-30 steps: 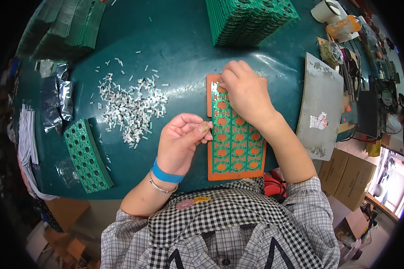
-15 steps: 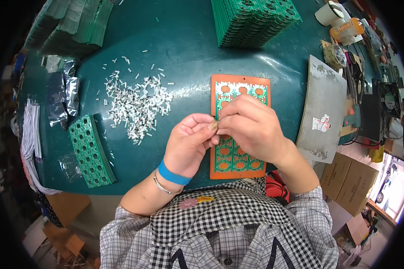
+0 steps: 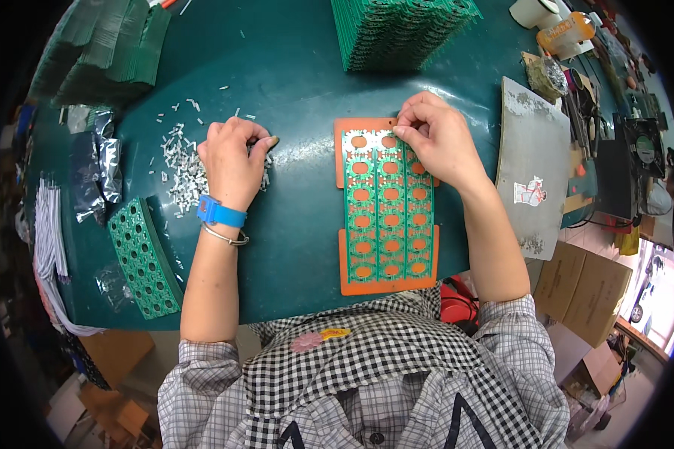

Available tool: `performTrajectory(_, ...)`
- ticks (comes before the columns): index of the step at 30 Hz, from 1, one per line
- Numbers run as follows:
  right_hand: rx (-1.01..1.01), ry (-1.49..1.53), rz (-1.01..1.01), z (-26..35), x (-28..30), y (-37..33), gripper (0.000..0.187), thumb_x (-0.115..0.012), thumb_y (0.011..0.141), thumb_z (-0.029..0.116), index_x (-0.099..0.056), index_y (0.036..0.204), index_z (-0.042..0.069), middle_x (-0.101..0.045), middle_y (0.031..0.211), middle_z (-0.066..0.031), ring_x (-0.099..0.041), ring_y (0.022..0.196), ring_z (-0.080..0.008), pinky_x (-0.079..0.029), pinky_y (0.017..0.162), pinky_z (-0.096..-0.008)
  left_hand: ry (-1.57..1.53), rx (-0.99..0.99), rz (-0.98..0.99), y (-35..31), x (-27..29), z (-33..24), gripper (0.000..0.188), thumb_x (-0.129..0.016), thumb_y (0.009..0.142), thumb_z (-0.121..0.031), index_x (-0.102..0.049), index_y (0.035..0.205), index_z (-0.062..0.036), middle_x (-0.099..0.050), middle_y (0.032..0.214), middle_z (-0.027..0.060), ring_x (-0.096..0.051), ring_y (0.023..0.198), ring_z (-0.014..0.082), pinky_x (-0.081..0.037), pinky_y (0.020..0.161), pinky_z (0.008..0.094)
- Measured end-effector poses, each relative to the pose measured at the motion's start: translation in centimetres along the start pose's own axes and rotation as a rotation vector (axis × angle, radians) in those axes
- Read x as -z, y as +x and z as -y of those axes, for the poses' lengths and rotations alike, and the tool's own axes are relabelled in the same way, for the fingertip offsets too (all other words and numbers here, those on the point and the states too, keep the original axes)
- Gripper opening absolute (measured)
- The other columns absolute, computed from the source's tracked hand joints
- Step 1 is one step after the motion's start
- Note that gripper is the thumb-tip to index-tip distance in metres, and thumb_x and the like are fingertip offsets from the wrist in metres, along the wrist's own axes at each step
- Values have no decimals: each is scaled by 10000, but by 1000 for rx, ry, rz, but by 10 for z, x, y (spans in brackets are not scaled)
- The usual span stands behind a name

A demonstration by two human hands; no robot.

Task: The person inserts small white cylindrical components into the holes of a green circuit board held in an orange jig. They pick components from a pile on the table and place them one by one into the board. The person occasionally flips the board over to check the placement of the components.

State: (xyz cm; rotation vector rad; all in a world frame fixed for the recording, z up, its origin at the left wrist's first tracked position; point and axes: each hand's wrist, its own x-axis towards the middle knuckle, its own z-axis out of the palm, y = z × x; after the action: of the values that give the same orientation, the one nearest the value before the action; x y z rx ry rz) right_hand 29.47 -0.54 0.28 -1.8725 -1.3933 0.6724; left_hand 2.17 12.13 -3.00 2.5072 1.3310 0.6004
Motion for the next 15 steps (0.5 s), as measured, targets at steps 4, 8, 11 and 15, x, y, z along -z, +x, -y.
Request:
performTrajectory(4, 17, -11, -18, -4, -2, -1, 87, -720, 840, 30, -658, 813, -24, -648, 946, -82, -638, 778, -233, -513, 694, -348, -11, -24, -8, -1, -2, -1, 100, -767, 812, -146, -677, 819, -104, -617, 819, 2, -562, 866, 211, -384, 781, 386)
performTrajectory(8, 17, -29, -19, -2, -2, 1, 92, -727, 836, 31, -656, 813, -23, -644, 942, -84, -638, 788, -240, -513, 702, -346, -55, -51, -27, -3, -1, -2, 88, -754, 822, -113, -670, 827, -89, -624, 816, 20, -564, 843, 232, -409, 769, 381)
performTrajectory(11, 30, -53, -22, -2, -3, 1, 91, -729, 834, 27, -655, 813, -22, -641, 937, -84, -639, 793, -243, -514, 710, -350, -120, -68, -61, -3, 1, -1, 72, -744, 844, -85, -674, 856, -68, -644, 831, 41, -601, 808, 216, -465, 755, 342)
performTrajectory(15, 49, -45, -25, -2, -3, 1, 87, -728, 836, 24, -657, 819, -23, -640, 937, -84, -643, 801, -248, -518, 719, -357, -349, 181, 33, -3, 10, -5, 71, -735, 877, -71, -678, 894, -32, -671, 855, 26, -619, 768, 124, -498, 736, 263)
